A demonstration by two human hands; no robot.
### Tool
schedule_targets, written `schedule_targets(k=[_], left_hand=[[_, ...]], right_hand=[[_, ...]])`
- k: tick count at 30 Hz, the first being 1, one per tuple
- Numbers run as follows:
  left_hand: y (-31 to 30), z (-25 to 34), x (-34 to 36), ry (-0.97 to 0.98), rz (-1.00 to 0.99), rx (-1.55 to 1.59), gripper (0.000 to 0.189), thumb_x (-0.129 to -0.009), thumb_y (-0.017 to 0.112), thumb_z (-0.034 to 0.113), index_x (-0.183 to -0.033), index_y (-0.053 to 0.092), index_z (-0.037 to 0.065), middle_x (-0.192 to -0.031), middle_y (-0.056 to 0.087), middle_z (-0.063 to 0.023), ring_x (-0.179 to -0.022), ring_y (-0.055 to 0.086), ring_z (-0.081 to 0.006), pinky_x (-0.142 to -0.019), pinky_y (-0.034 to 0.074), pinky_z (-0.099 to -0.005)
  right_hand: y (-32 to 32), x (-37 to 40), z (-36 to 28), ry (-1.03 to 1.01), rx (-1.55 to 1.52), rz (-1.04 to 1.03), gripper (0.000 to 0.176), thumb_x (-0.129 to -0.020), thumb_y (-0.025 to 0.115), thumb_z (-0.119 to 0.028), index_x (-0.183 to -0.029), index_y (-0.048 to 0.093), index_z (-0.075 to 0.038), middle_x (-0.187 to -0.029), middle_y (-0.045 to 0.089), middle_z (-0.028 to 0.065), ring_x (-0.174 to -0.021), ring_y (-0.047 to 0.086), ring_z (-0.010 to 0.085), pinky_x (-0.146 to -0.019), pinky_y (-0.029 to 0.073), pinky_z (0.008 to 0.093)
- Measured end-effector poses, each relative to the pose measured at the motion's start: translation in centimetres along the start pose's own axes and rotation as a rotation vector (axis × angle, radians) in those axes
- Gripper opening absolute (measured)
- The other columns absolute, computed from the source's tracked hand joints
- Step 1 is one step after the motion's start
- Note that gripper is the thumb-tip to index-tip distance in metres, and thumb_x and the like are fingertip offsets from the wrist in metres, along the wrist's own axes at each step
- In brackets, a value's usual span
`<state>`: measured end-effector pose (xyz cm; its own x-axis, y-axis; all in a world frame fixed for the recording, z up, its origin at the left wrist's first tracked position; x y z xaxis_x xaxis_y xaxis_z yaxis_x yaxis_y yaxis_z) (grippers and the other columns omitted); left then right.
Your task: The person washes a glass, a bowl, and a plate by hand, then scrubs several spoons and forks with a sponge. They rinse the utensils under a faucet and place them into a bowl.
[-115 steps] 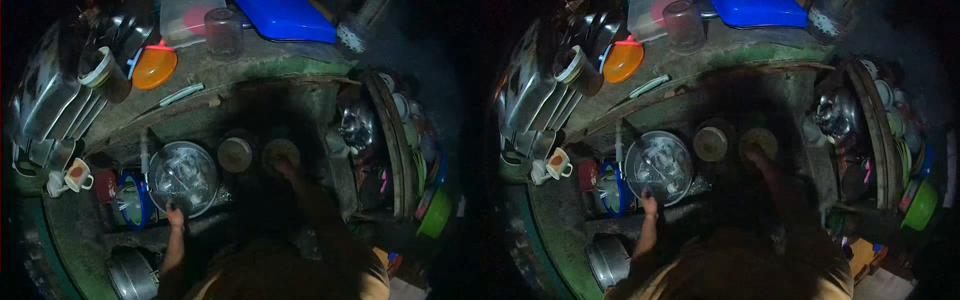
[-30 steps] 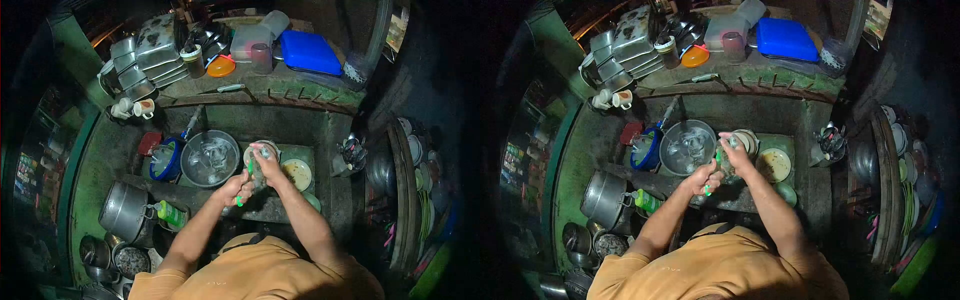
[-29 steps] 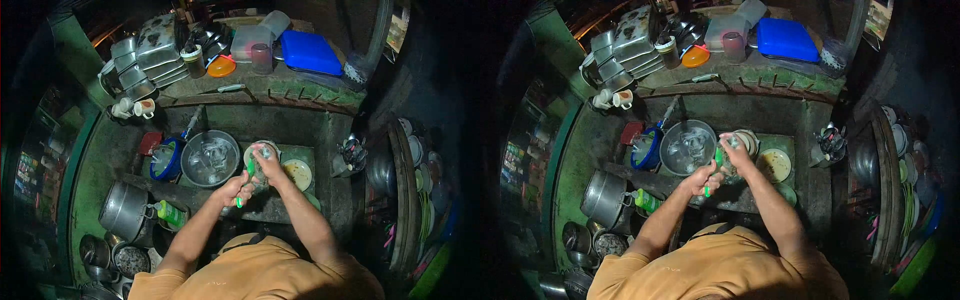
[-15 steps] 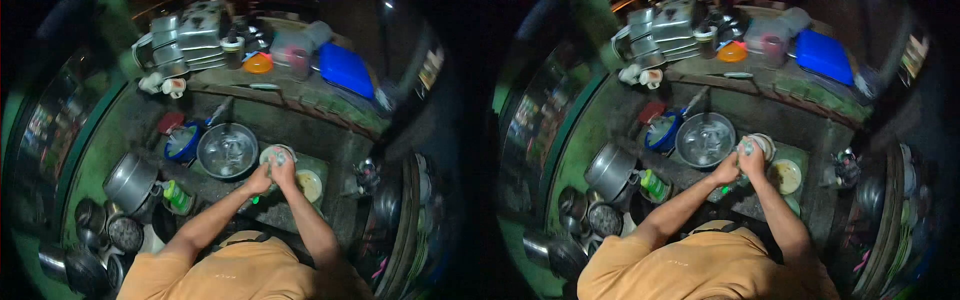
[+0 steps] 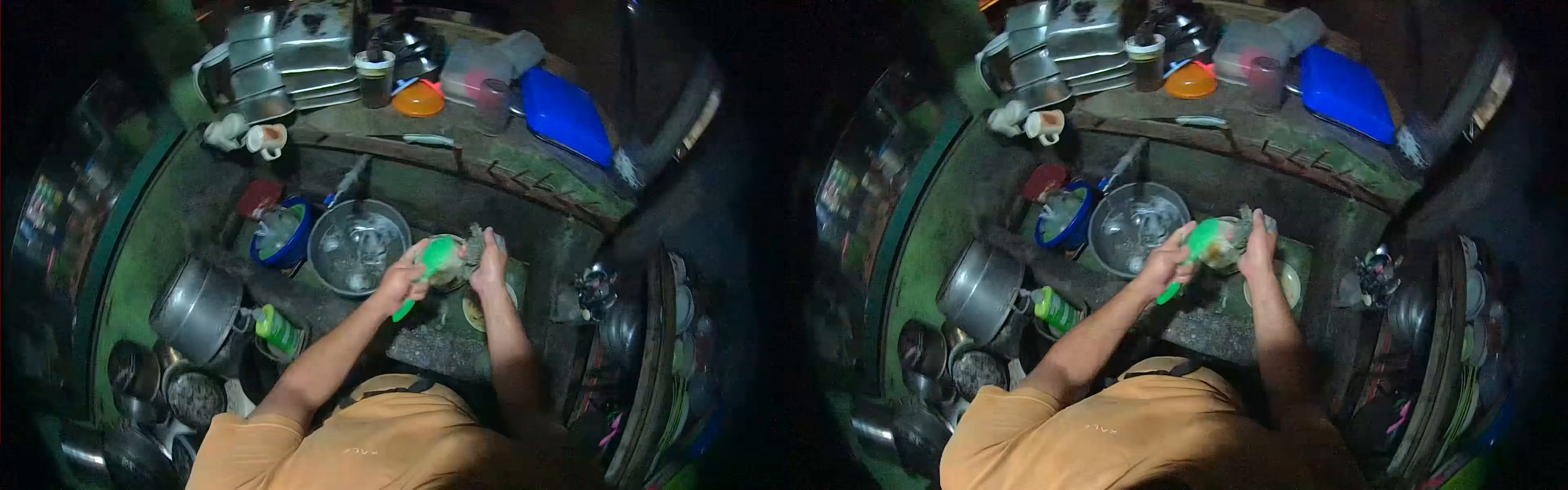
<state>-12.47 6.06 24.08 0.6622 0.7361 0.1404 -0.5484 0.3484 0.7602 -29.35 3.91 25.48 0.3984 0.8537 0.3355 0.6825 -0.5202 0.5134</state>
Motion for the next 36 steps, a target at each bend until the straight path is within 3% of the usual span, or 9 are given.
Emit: schedule_targets(k=[1, 3, 5, 8, 11, 16, 19, 28, 36], left_hand=[[-1.0, 0.5, -0.5, -0.003, 0.099, 0.128, 0.052, -0.096, 0.047, 0.023, -0.144, 0.025, 0.025, -0.078, 0.046, -0.0024, -0.050, 0.036, -0.0073, -0.040, 0.029, -0.0198], [-1.7, 0.7, -0.9, -0.052, -0.014, 0.452, 0.039, -0.096, 0.047, 0.032, -0.132, 0.040, 0.018, -0.079, 0.047, -0.0017, -0.047, 0.035, -0.0059, -0.037, 0.028, -0.0194], [-1.9, 0.3, -1.0, -0.124, 0.012, 0.415, 0.036, -0.096, 0.045, 0.037, -0.124, 0.043, 0.015, -0.080, 0.048, -0.0019, -0.047, 0.036, -0.0053, -0.036, 0.029, -0.0192], [-2.6, -1.6, -0.3, -0.293, 0.153, -0.044, 0.043, -0.094, 0.040, 0.052, -0.104, 0.048, 0.010, -0.073, 0.047, -0.0015, -0.046, 0.037, -0.0061, -0.035, 0.031, -0.0201], [-1.6, 0.5, -0.2, -0.222, 0.261, -0.215, 0.048, -0.093, 0.036, 0.057, -0.100, 0.049, 0.011, -0.068, 0.046, -0.0006, -0.045, 0.036, -0.0067, -0.035, 0.030, -0.0206], [-1.8, 1.9, -0.2, -0.278, 0.334, -0.181, 0.058, -0.093, 0.026, 0.062, -0.086, 0.049, 0.009, -0.066, 0.043, 0.0005, -0.048, 0.036, -0.0074, -0.037, 0.028, -0.0205], [-0.8, -0.7, 0.7, -0.425, 0.145, -0.295, 0.063, -0.091, 0.024, 0.066, -0.080, 0.047, 0.008, -0.064, 0.041, 0.0010, -0.045, 0.034, -0.0071, -0.037, 0.026, -0.0209], [1.0, -3.3, 0.7, -0.350, 0.313, -0.310, 0.063, -0.088, 0.026, 0.070, -0.085, 0.045, 0.010, -0.061, 0.042, -0.0003, -0.041, 0.034, -0.0065, -0.034, 0.026, -0.0201], [1.1, -5.7, 0.3, -0.410, 0.294, -0.366, 0.071, -0.087, 0.019, 0.074, -0.069, 0.043, 0.009, -0.053, 0.035, 0.0002, -0.039, 0.030, -0.0087, -0.034, 0.023, -0.0217]], right_hand=[[0.5, 0.9, 0.6, 0.150, -0.191, 0.058, 0.021, -0.088, 0.056, -0.029, -0.094, 0.056, -0.010, -0.087, 0.060, 0.0084, -0.081, 0.058, 0.0244, -0.074, 0.048, 0.0384], [3.1, 0.6, 3.4, 0.266, -0.375, -0.332, 0.021, -0.085, 0.056, -0.023, -0.101, 0.052, -0.010, -0.096, 0.058, 0.0109, -0.093, 0.057, 0.0293, -0.087, 0.044, 0.0416], [4.3, 2.3, 2.8, -0.058, -0.121, -0.238, 0.028, -0.081, 0.058, -0.017, -0.106, 0.051, -0.006, -0.102, 0.058, 0.0142, -0.098, 0.055, 0.0307, -0.089, 0.043, 0.0423], [9.4, 6.2, -0.1, -0.798, 1.015, -0.296, 0.046, -0.076, 0.066, -0.010, -0.116, 0.046, -0.001, -0.108, 0.056, 0.0253, -0.102, 0.054, 0.0379, -0.089, 0.043, 0.0437], [9.2, 5.5, -1.5, -0.636, 1.025, -0.252, 0.044, -0.075, 0.067, -0.008, -0.114, 0.049, -0.001, -0.107, 0.055, 0.0274, -0.104, 0.052, 0.0417, -0.087, 0.043, 0.0454], [11.2, 9.1, -1.3, -1.213, 1.260, -0.389, 0.037, -0.073, 0.068, -0.012, -0.107, 0.055, -0.002, -0.093, 0.057, 0.0243, -0.083, 0.058, 0.0446, -0.072, 0.048, 0.0466], [9.8, 6.7, -1.4, -0.976, 1.302, -0.404, 0.035, -0.073, 0.068, -0.012, -0.105, 0.056, -0.004, -0.091, 0.056, 0.0231, -0.080, 0.057, 0.0427, -0.070, 0.049, 0.0452], [6.2, 5.6, -1.2, -0.680, 1.542, -0.309, 0.022, -0.085, 0.055, -0.026, -0.102, 0.054, -0.012, -0.089, 0.059, 0.0239, -0.076, 0.061, 0.0426, -0.065, 0.050, 0.0529], [4.3, 6.2, -0.9, -0.738, 1.487, -0.315, 0.026, -0.082, 0.056, -0.021, -0.105, 0.054, -0.009, -0.092, 0.059, 0.0228, -0.086, 0.059, 0.0433, -0.070, 0.048, 0.0539]])
Point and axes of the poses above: each hand's wrist, its own x-axis away from the middle knuckle, its own y-axis out of the palm, z = x × y, the point moved 10 cm from there along -x, towards the middle knuckle
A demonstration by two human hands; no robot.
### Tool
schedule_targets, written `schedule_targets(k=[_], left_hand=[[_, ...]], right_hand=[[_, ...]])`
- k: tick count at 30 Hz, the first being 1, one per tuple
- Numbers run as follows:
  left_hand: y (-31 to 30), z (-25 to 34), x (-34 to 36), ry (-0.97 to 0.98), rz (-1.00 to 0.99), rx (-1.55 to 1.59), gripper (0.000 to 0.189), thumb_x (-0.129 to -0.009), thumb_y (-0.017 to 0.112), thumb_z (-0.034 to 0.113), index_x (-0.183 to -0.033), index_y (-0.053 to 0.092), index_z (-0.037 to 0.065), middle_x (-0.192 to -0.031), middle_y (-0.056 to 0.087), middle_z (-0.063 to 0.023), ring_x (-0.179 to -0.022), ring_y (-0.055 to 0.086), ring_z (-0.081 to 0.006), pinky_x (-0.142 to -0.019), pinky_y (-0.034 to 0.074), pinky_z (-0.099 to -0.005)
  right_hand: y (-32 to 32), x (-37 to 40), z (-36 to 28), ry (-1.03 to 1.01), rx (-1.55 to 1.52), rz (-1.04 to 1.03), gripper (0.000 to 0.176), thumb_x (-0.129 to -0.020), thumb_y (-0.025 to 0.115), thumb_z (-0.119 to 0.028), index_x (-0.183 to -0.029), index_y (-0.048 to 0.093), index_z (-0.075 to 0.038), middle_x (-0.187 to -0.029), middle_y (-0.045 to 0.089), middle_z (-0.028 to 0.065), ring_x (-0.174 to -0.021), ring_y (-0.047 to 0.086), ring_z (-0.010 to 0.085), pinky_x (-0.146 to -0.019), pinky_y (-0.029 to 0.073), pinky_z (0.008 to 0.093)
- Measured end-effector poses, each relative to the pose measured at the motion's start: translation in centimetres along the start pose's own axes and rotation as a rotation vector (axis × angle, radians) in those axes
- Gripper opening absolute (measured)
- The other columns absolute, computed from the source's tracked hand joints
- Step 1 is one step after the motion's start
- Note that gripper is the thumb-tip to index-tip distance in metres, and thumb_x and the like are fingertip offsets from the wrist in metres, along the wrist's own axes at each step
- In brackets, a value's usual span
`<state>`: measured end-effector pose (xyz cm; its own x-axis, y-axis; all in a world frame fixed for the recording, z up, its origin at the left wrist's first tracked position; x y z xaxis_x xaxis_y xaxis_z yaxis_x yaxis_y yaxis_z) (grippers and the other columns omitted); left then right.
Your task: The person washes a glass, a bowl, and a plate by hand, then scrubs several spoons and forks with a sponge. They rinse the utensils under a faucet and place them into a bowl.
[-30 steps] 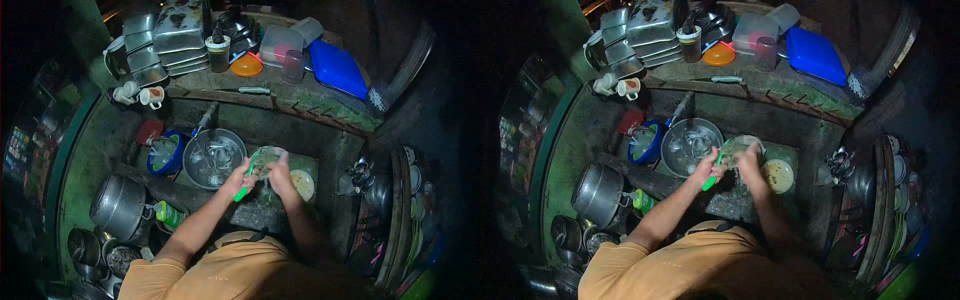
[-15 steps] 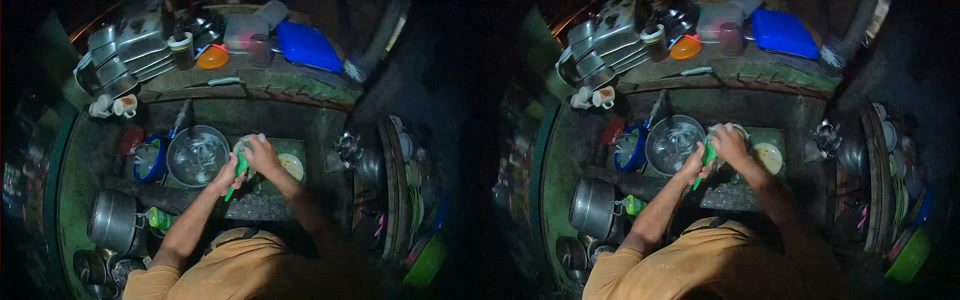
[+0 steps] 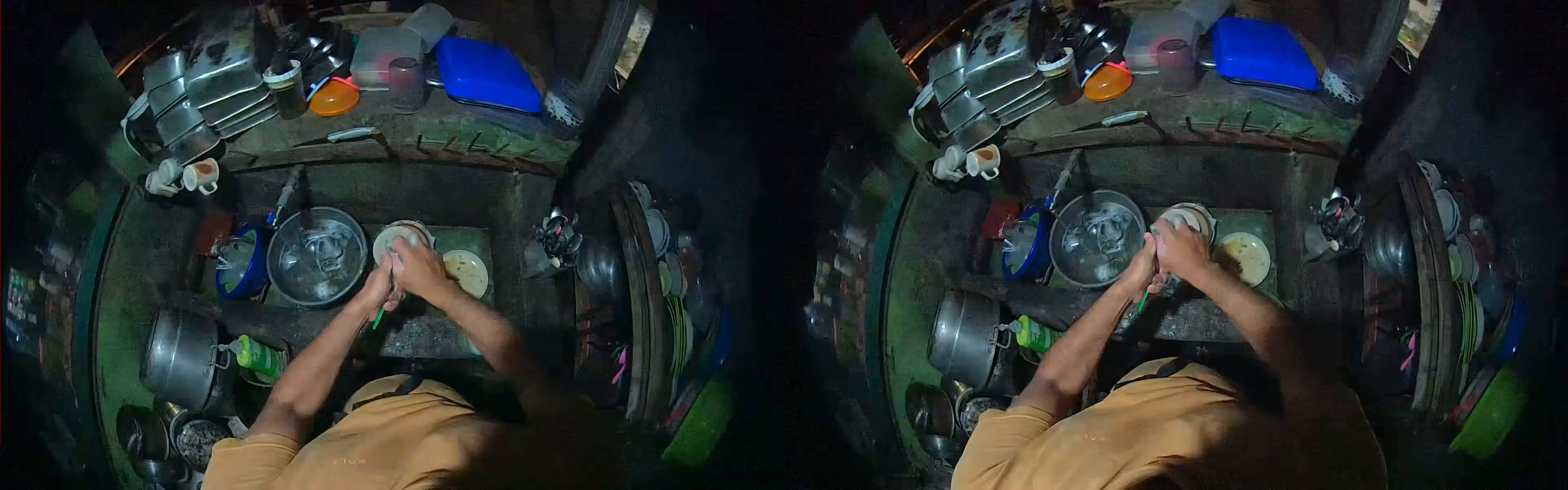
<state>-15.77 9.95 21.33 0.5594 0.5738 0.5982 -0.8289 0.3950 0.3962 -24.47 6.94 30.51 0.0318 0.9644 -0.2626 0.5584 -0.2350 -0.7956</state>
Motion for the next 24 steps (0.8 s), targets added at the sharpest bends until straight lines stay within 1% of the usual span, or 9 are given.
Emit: schedule_targets(k=[2, 6, 9, 13, 15, 17, 19, 22, 24], left_hand=[[-0.3, 0.0, 0.4, 0.013, 0.037, -0.079, 0.071, -0.086, 0.018, 0.074, -0.069, 0.043, 0.009, -0.053, 0.036, -0.0005, -0.038, 0.030, -0.0088, -0.033, 0.023, -0.0221], [-0.2, 1.4, 0.5, 0.056, 0.028, -0.074, 0.074, -0.086, 0.017, 0.075, -0.067, 0.044, 0.009, -0.053, 0.039, -0.0017, -0.038, 0.030, -0.0091, -0.032, 0.023, -0.0231], [-0.3, 1.2, 0.6, 0.068, 0.045, -0.037, 0.073, -0.086, 0.017, 0.075, -0.070, 0.045, 0.009, -0.053, 0.039, -0.0011, -0.038, 0.030, -0.0093, -0.033, 0.023, -0.0232], [-0.5, 0.7, 1.3, 0.074, 0.040, -0.078, 0.070, -0.086, 0.019, 0.074, -0.081, 0.047, 0.010, -0.057, 0.040, -0.0007, -0.039, 0.032, -0.0098, -0.034, 0.022, -0.0231], [-0.6, 1.1, 1.0, 0.067, 0.064, -0.005, 0.068, -0.088, 0.018, 0.072, -0.084, 0.047, 0.011, -0.060, 0.041, -0.0007, -0.040, 0.031, -0.0099, -0.034, 0.023, -0.0240], [-0.7, 1.0, 1.0, 0.096, 0.065, -0.038, 0.065, -0.089, 0.017, 0.070, -0.088, 0.047, 0.012, -0.063, 0.042, -0.0012, -0.040, 0.030, -0.0100, -0.034, 0.024, -0.0244], [-0.7, 1.3, 0.8, 0.084, 0.039, -0.036, 0.064, -0.090, 0.018, 0.068, -0.089, 0.047, 0.011, -0.066, 0.043, -0.0016, -0.040, 0.030, -0.0101, -0.034, 0.025, -0.0252], [-1.0, 2.2, 0.6, 0.129, 0.051, -0.014, 0.065, -0.090, 0.019, 0.069, -0.089, 0.047, 0.010, -0.061, 0.039, -0.0002, -0.040, 0.030, -0.0098, -0.034, 0.026, -0.0260], [-1.5, 2.0, 0.6, 0.172, 0.082, -0.037, 0.066, -0.090, 0.020, 0.069, -0.089, 0.047, 0.010, -0.059, 0.037, 0.0003, -0.040, 0.030, -0.0096, -0.034, 0.026, -0.0263]], right_hand=[[1.4, 0.0, 0.4, -0.041, 0.049, -0.108, 0.025, -0.082, 0.056, -0.022, -0.102, 0.054, -0.008, -0.091, 0.060, 0.0225, -0.084, 0.059, 0.0443, -0.070, 0.048, 0.0536], [-2.0, -1.0, -0.3, -0.121, 0.167, 0.207, 0.017, -0.078, 0.055, -0.018, -0.090, 0.055, -0.007, -0.080, 0.058, 0.0195, -0.077, 0.057, 0.0414, -0.066, 0.044, 0.0533], [-1.1, -0.6, -2.1, -0.268, 0.140, 0.156, 0.015, -0.078, 0.056, -0.019, -0.087, 0.055, -0.007, -0.082, 0.058, 0.0196, -0.078, 0.057, 0.0414, -0.067, 0.043, 0.0534], [-2.6, -2.2, 1.0, -0.017, 0.107, 0.251, 0.019, -0.075, 0.058, -0.019, -0.088, 0.058, -0.005, -0.080, 0.060, 0.0217, -0.074, 0.058, 0.0429, -0.071, 0.043, 0.0563], [-1.7, 0.2, -3.9, -0.330, 0.133, 0.212, 0.021, -0.076, 0.058, -0.021, -0.091, 0.059, -0.006, -0.082, 0.060, 0.0220, -0.078, 0.058, 0.0430, -0.073, 0.043, 0.0570], [-0.1, -1.6, 0.0, -0.073, 0.136, 0.071, 0.021, -0.075, 0.058, -0.020, -0.090, 0.058, -0.006, -0.085, 0.061, 0.0226, -0.080, 0.057, 0.0429, -0.074, 0.042, 0.0572], [-1.2, -2.9, 1.5, -0.014, 0.098, 0.162, 0.019, -0.075, 0.057, -0.019, -0.089, 0.058, -0.006, -0.082, 0.060, 0.0215, -0.078, 0.057, 0.0421, -0.071, 0.041, 0.0573], [-0.7, -0.7, -3.6, -0.250, 0.038, 0.195, 0.018, -0.076, 0.056, -0.017, -0.089, 0.057, -0.006, -0.078, 0.057, 0.0203, -0.076, 0.056, 0.0417, -0.068, 0.040, 0.0576], [-1.0, -2.1, -1.3, -0.200, 0.024, 0.230, 0.016, -0.076, 0.055, -0.016, -0.087, 0.056, -0.004, -0.079, 0.057, 0.0204, -0.076, 0.056, 0.0425, -0.067, 0.042, 0.0555]])
Point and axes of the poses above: each hand's wrist, its own x-axis away from the middle knuckle, its own y-axis out of the palm, z = x × y, the point moved 10 cm from there along -x, towards the middle knuckle
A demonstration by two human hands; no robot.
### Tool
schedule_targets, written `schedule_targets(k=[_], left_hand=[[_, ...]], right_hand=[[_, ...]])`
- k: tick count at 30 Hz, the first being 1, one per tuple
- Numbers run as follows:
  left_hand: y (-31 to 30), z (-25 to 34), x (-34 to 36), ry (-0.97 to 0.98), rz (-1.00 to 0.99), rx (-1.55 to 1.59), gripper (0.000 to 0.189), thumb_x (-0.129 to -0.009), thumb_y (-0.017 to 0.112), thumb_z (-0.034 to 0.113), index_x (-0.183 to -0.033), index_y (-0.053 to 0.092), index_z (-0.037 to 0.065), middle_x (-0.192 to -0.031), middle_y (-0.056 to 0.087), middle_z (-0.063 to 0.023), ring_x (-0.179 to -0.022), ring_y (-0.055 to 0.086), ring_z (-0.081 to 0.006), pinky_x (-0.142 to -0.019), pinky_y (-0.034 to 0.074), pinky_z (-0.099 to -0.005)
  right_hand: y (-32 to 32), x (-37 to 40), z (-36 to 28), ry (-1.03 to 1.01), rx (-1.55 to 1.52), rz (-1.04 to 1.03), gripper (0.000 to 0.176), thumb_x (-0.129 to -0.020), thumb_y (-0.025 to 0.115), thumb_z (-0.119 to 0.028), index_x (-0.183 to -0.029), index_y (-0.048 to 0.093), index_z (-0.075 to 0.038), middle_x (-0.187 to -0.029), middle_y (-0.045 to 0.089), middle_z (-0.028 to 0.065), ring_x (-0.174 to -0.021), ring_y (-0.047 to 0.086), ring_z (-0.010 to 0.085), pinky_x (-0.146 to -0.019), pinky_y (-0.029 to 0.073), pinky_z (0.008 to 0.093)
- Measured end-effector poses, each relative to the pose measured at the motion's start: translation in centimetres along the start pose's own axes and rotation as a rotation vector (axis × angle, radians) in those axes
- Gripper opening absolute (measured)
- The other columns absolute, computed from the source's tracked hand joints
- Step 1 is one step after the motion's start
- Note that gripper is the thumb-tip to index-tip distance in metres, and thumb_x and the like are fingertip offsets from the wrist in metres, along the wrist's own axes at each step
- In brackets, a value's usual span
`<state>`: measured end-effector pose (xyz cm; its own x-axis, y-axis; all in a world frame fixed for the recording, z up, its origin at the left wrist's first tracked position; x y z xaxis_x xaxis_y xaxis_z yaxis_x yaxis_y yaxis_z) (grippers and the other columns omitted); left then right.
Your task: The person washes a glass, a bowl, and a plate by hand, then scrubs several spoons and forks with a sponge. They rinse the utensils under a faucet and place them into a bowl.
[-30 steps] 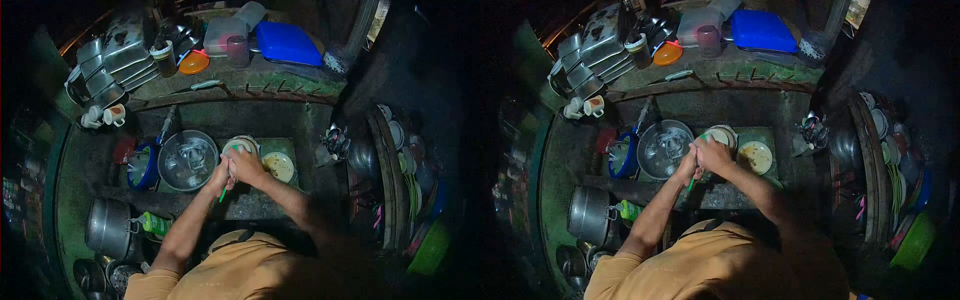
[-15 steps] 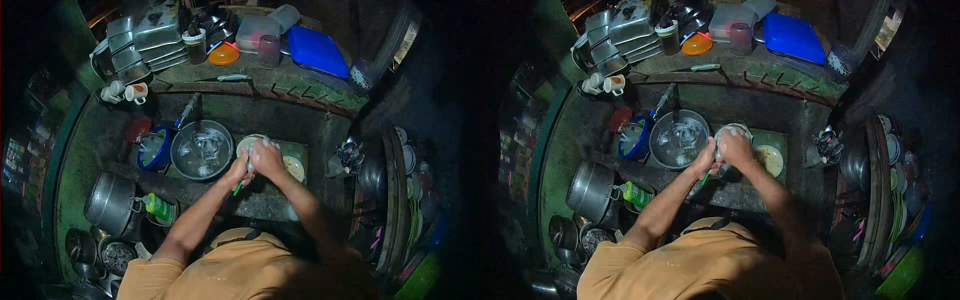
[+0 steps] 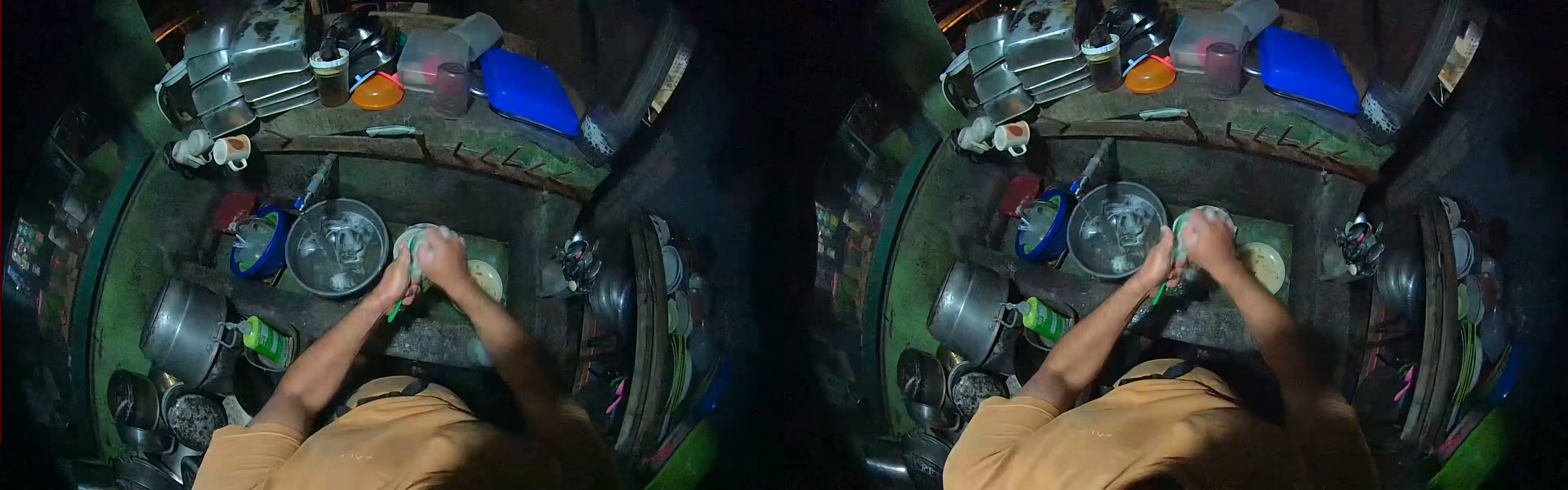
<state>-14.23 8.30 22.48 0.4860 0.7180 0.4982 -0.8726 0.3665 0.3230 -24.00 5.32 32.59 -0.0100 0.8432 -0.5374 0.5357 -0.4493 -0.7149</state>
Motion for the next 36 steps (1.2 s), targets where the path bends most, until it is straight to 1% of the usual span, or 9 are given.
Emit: schedule_targets(k=[13, 15, 19, 22, 25, 27, 28, 32, 36], left_hand=[[-0.2, 0.6, 0.5, 0.174, 0.008, -0.094, 0.035, -0.099, 0.028, 0.046, -0.094, 0.039, 0.014, -0.061, 0.040, -0.0001, -0.039, 0.033, -0.0099, -0.033, 0.029, -0.0258], [-0.9, 0.8, 0.5, 0.181, 0.009, -0.185, 0.033, -0.100, 0.029, 0.045, -0.096, 0.039, 0.013, -0.062, 0.040, -0.0003, -0.040, 0.034, -0.0095, -0.034, 0.030, -0.0261], [-1.4, -0.3, 0.3, -0.027, -0.081, -0.028, 0.046, -0.097, 0.033, 0.052, -0.083, 0.044, 0.009, -0.063, 0.043, 0.0005, -0.040, 0.033, -0.0094, -0.036, 0.031, -0.0260], [-0.5, -2.2, -1.0, -0.146, -0.175, -0.050, 0.045, -0.097, 0.030, 0.050, -0.083, 0.045, 0.010, -0.063, 0.045, 0.0004, -0.038, 0.034, -0.0083, -0.035, 0.030, -0.0253], [1.3, -2.4, 0.0, -0.216, -0.163, -0.022, 0.039, -0.098, 0.029, 0.040, -0.085, 0.048, 0.009, -0.060, 0.045, 0.0003, -0.038, 0.037, -0.0089, -0.032, 0.028, -0.0251], [-1.8, 1.0, 1.2, 0.055, 0.269, 0.065, 0.036, -0.097, 0.030, 0.035, -0.086, 0.050, 0.008, -0.060, 0.047, -0.0019, -0.038, 0.039, -0.0110, -0.032, 0.031, -0.0264], [-2.4, 2.4, 1.3, 0.241, 0.269, 0.057, 0.034, -0.097, 0.032, 0.029, -0.099, 0.054, 0.004, -0.069, 0.054, -0.0053, -0.042, 0.045, -0.0122, -0.036, 0.037, -0.0271], [-1.4, 4.3, 1.4, 0.455, 0.231, -0.106, 0.032, -0.095, 0.041, 0.014, -0.123, 0.049, 0.002, -0.084, 0.059, -0.0054, -0.057, 0.053, -0.0107, -0.046, 0.042, -0.0239], [-2.2, 5.6, 1.1, 0.648, 0.201, -0.072, 0.026, -0.094, 0.042, 0.014, -0.114, 0.050, -0.001, -0.075, 0.057, -0.0069, -0.050, 0.051, -0.0122, -0.046, 0.043, -0.0279]], right_hand=[[-0.5, 1.3, -2.1, -0.096, -0.038, 0.088, 0.018, -0.072, 0.062, -0.017, -0.084, 0.058, -0.004, -0.086, 0.058, 0.0188, -0.083, 0.055, 0.0386, -0.075, 0.043, 0.0501], [0.0, 0.8, 2.3, 0.108, -0.135, 0.107, 0.017, -0.076, 0.062, -0.016, -0.086, 0.058, -0.003, -0.088, 0.058, 0.0210, -0.085, 0.056, 0.0393, -0.074, 0.045, 0.0474], [4.6, 4.6, 8.4, 0.897, -1.730, 0.214, 0.023, -0.091, 0.050, -0.028, -0.096, 0.059, -0.007, -0.094, 0.063, 0.0067, -0.087, 0.061, 0.0234, -0.080, 0.051, 0.0403], [6.3, 5.1, 3.6, 0.871, -1.928, 0.033, 0.031, -0.093, 0.047, -0.029, -0.111, 0.055, -0.005, -0.099, 0.061, 0.0102, -0.092, 0.061, 0.0227, -0.085, 0.051, 0.0378], [6.3, 5.0, 2.9, 0.755, -1.553, 0.087, 0.031, -0.089, 0.053, -0.012, -0.118, 0.049, -0.003, -0.103, 0.058, 0.0082, -0.091, 0.059, 0.0185, -0.082, 0.049, 0.0320], [5.9, 3.7, 4.7, 0.610, -1.174, 0.075, 0.028, -0.087, 0.053, -0.008, -0.115, 0.050, -0.004, -0.100, 0.057, 0.0072, -0.089, 0.057, 0.0162, -0.080, 0.048, 0.0307], [4.5, 2.8, 4.8, 0.470, -0.790, 0.058, 0.026, -0.085, 0.054, -0.003, -0.111, 0.052, -0.004, -0.098, 0.057, 0.0062, -0.088, 0.056, 0.0140, -0.078, 0.047, 0.0293], [4.8, 0.9, 8.2, 0.552, -0.874, 0.137, 0.025, -0.079, 0.062, -0.010, -0.103, 0.057, -0.004, -0.095, 0.060, 0.0099, -0.090, 0.057, 0.0217, -0.081, 0.045, 0.0350], [-0.3, -0.8, -1.6, 0.104, -0.321, 0.204, 0.027, -0.081, 0.060, -0.014, -0.106, 0.060, -0.003, -0.095, 0.065, 0.0143, -0.087, 0.062, 0.0252, -0.076, 0.047, 0.0362]])
Point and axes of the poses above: each hand's wrist, its own x-axis away from the middle knuckle, its own y-axis out of the palm, z = x × y, the point moved 10 cm from there along -x, towards the middle knuckle
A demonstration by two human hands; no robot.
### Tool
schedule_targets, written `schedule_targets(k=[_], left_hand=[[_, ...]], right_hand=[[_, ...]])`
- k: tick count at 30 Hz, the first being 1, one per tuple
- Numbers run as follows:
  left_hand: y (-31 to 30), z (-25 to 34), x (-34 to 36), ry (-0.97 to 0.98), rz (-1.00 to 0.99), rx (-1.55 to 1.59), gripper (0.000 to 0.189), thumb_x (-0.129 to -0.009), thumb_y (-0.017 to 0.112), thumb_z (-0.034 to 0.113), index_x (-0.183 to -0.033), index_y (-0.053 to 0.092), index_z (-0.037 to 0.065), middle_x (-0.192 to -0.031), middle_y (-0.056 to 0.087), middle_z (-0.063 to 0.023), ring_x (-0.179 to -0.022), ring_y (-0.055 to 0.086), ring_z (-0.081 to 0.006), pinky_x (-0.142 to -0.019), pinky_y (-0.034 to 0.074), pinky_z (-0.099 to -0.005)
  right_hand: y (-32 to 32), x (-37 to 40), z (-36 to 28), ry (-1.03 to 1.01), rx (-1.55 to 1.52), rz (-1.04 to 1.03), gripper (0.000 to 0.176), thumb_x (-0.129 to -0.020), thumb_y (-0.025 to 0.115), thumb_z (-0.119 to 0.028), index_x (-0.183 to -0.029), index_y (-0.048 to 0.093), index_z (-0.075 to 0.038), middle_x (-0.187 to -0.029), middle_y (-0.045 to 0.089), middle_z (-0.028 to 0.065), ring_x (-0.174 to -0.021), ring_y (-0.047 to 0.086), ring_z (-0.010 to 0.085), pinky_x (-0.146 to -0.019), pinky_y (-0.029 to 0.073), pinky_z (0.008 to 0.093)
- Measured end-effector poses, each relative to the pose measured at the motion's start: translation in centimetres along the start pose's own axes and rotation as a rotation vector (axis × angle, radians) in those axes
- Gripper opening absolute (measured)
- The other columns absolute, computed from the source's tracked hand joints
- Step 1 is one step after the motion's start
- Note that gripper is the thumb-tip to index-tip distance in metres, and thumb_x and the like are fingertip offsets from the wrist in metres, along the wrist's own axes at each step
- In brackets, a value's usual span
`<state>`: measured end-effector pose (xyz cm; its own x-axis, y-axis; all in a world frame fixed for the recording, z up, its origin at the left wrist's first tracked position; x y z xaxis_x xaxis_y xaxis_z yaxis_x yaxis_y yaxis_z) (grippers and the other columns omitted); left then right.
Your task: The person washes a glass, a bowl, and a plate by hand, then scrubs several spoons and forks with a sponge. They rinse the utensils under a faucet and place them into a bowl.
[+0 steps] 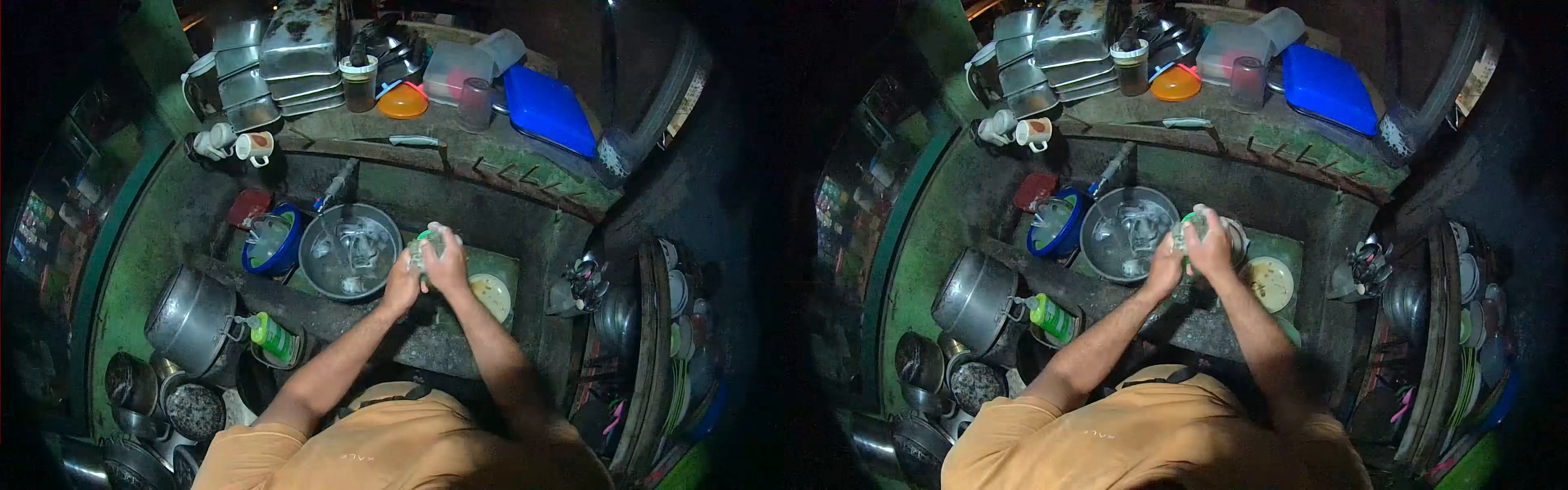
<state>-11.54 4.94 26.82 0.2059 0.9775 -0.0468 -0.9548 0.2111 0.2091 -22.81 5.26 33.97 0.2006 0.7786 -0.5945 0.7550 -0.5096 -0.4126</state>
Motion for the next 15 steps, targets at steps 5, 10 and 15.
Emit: schedule_targets(k=[5, 10, 15], left_hand=[[2.1, 0.8, 3.4, -0.046, -0.145, -0.293, 0.026, -0.094, 0.042, 0.018, -0.112, 0.051, 0.002, -0.072, 0.055, -0.0079, -0.051, 0.053, -0.0144, -0.049, 0.046, -0.0292], [1.0, 0.3, 1.9, -0.067, -0.107, -0.029, 0.024, -0.096, 0.038, 0.010, -0.116, 0.047, 0.001, -0.088, 0.057, -0.0089, -0.064, 0.055, -0.0133, -0.059, 0.046, -0.0268], [0.6, 1.3, 0.4, -0.013, -0.001, -0.062, 0.031, -0.096, 0.039, 0.016, -0.120, 0.048, -0.001, -0.099, 0.056, -0.0075, -0.070, 0.057, -0.0142, -0.063, 0.048, -0.0280]], right_hand=[[1.1, -1.6, 8.6, 0.675, -0.298, -0.181, 0.024, -0.080, 0.063, -0.023, -0.089, 0.064, 0.000, -0.081, 0.066, 0.0184, -0.078, 0.065, 0.0332, -0.070, 0.049, 0.0379], [-1.7, -2.1, 4.0, 0.274, -0.108, 0.049, 0.022, -0.078, 0.065, -0.022, -0.083, 0.061, -0.001, -0.078, 0.064, 0.0174, -0.075, 0.064, 0.0320, -0.067, 0.048, 0.0395], [-1.9, -1.0, -2.4, -0.128, -0.003, 0.079, 0.012, -0.078, 0.064, -0.011, -0.078, 0.058, -0.001, -0.076, 0.061, 0.0155, -0.073, 0.061, 0.0288, -0.066, 0.046, 0.0398]])
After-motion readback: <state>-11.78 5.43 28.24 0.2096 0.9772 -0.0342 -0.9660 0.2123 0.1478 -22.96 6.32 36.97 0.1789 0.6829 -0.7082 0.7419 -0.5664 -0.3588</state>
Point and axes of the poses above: each hand's wrist, its own x-axis away from the middle knuckle, its own y-axis out of the palm, z = x × y, the point moved 10 cm from there along -x, towards the middle knuckle
